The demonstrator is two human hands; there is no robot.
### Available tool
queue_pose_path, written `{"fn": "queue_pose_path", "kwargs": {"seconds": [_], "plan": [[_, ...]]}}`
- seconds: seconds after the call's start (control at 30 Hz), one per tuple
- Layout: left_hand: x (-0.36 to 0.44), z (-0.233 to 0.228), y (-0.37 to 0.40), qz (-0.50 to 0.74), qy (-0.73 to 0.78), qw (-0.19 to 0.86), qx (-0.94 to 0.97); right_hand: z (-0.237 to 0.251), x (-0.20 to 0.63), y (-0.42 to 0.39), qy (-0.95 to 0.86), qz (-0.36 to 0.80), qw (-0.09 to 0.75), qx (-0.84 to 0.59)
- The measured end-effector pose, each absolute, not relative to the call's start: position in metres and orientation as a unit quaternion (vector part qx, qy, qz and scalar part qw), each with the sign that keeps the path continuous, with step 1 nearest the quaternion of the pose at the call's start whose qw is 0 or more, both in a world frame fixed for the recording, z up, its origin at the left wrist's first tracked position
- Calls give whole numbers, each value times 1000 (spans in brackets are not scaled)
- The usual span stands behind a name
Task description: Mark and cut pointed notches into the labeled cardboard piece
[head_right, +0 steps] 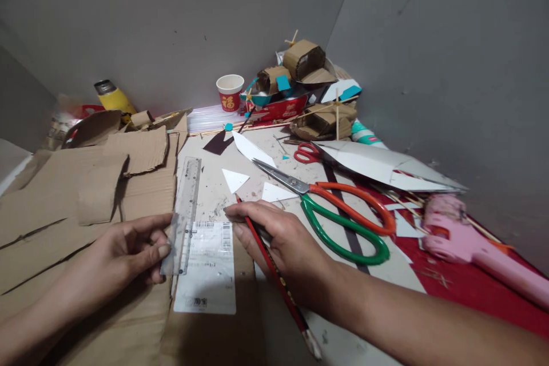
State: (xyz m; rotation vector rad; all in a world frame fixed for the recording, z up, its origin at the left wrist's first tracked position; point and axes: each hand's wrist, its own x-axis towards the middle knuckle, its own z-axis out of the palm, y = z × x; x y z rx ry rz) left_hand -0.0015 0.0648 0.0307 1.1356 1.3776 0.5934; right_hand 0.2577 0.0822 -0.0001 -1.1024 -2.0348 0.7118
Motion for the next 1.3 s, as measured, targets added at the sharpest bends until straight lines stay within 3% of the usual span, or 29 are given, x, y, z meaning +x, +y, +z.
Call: {"fn": "queue_pose_path", "kwargs": {"seconds": [0.47, 0.63, 0.77, 0.87, 0.93, 1.07, 1.2, 1.3], "plan": [[3, 32, 66, 261, 598, 581, 487, 7, 257, 78, -749, 309, 382, -445], [1, 32, 68, 257, 601, 568, 500, 35, 265, 62, -679, 391, 365, -503], [0, 31, 68, 248, 599, 562, 514, 56, 268, 44, -602, 485, 405, -488], [1, 30, 69, 255, 591, 552, 530, 62, 255, 35, -567, 550, 365, -493], [1, 29, 69, 258, 587, 545, 540, 58, 240, 33, -567, 578, 308, -499], [-1, 25, 69, 261, 576, 538, 557, 39, 212, 35, -504, 618, 278, -536], [-1, 24, 68, 266, 566, 537, 566, 20, 201, 38, -469, 644, 308, -520], [0, 24, 69, 264, 565, 536, 569, 14, 201, 37, -539, 608, 301, -499]]}}
